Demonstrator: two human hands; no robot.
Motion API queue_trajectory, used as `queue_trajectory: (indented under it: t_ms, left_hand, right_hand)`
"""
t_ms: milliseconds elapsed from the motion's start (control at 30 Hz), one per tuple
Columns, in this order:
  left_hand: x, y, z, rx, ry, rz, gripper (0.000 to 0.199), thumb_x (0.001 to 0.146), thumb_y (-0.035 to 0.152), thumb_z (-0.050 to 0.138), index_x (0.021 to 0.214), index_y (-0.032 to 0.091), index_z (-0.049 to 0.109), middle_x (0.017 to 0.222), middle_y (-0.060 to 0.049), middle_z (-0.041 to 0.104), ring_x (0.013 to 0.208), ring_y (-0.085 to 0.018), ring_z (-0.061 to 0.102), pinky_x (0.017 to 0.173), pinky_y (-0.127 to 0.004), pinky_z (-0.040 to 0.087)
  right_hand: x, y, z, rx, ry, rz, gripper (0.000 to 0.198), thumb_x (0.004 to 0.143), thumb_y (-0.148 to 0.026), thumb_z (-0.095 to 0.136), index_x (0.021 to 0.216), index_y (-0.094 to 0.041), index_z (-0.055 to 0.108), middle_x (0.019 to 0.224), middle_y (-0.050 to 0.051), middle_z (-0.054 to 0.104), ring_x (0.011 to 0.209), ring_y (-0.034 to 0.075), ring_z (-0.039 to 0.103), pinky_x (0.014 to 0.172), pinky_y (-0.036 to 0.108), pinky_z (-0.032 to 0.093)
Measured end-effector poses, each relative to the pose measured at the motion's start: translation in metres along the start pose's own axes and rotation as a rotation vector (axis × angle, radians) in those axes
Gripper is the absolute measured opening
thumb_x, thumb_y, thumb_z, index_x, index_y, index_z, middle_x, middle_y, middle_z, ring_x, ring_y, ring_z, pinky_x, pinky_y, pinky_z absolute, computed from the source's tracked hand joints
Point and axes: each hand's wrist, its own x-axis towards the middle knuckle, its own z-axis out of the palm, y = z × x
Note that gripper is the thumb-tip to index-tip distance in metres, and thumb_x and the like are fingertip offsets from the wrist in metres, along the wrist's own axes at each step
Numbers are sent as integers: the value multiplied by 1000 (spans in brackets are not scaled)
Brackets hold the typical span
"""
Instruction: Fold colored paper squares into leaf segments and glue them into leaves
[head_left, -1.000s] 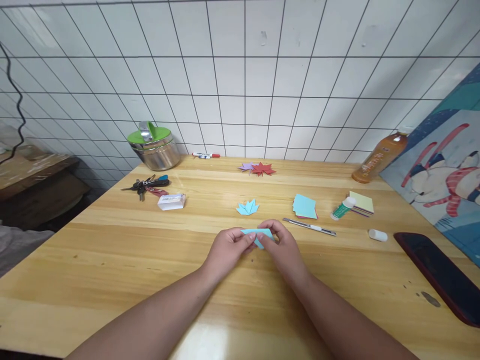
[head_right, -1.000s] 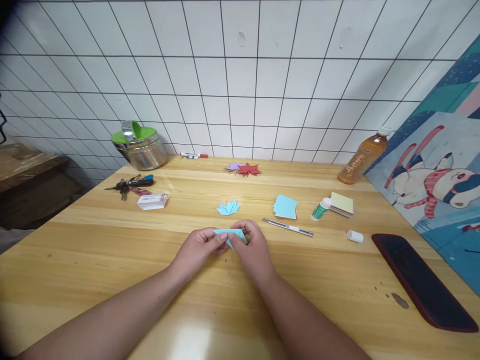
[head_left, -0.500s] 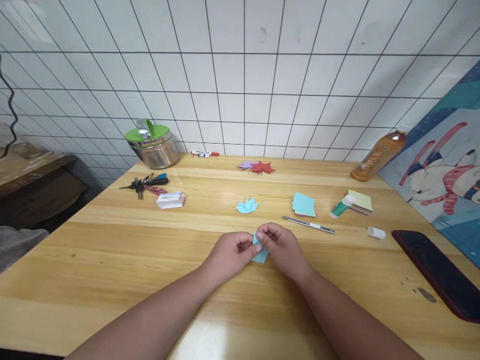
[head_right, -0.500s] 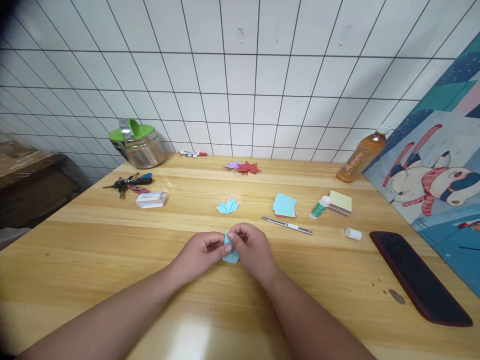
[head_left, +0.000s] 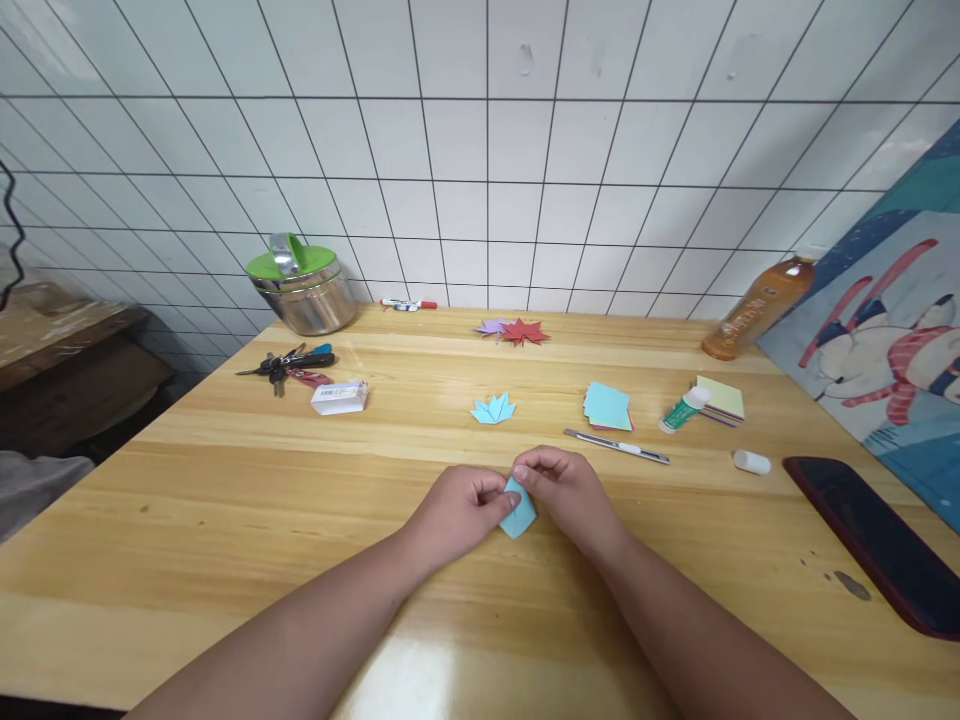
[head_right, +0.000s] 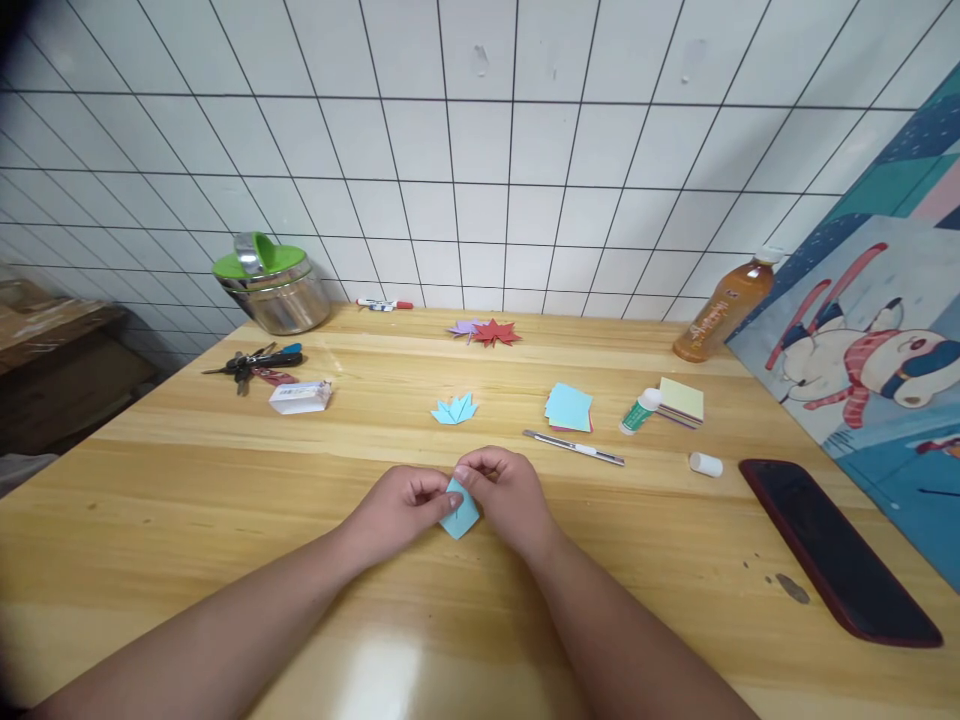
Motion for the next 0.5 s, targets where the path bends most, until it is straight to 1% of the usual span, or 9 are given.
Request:
queue_trajectory:
  t_ms: [167,267,333,400,500]
  left_hand:
    - [1,-1,-1,-11,-57,-13,31,78,35,49,53,17,44,51,6,30,49,-8,27,47,-21,23]
    - [2,-3,-2,-38,-78,-34,31,78,35,48,54,17,41,53,6,30,50,-8,27,48,-21,23]
    - [3,-4,-3,-57,-94,-44,31,79,35,48,55,17,42,54,6,30,50,-8,27,48,-21,24]
    - [3,-5,-3,-55,-100,-49,31,79,35,47,56,17,41,54,6,29,50,-8,27,49,-21,24]
    - [3,-4,-3,-26,-86,-44,32,79,36,48,55,17,39,53,6,29,50,-8,27,48,-21,23]
  right_hand:
    - [-1,-6,-2,97,-21,82,20,65,-35,68,62,-15,65,59,-1,59,58,11,49,61,25,40]
    - [-1,-6,-6,152,-91,119,28,72,-41,61,68,-15,67,63,2,61,62,13,52,63,27,41]
    - [-1,-5,-7,189,-112,129,32,76,-44,56,75,-15,68,68,3,62,65,14,54,65,28,43]
    - [0,-4,-7,167,-86,115,30,75,-44,58,77,-15,67,71,3,62,67,14,54,66,28,43]
    - [1,-2,-6,61,-42,65,23,71,-38,64,72,-16,65,70,2,61,66,14,53,66,27,43]
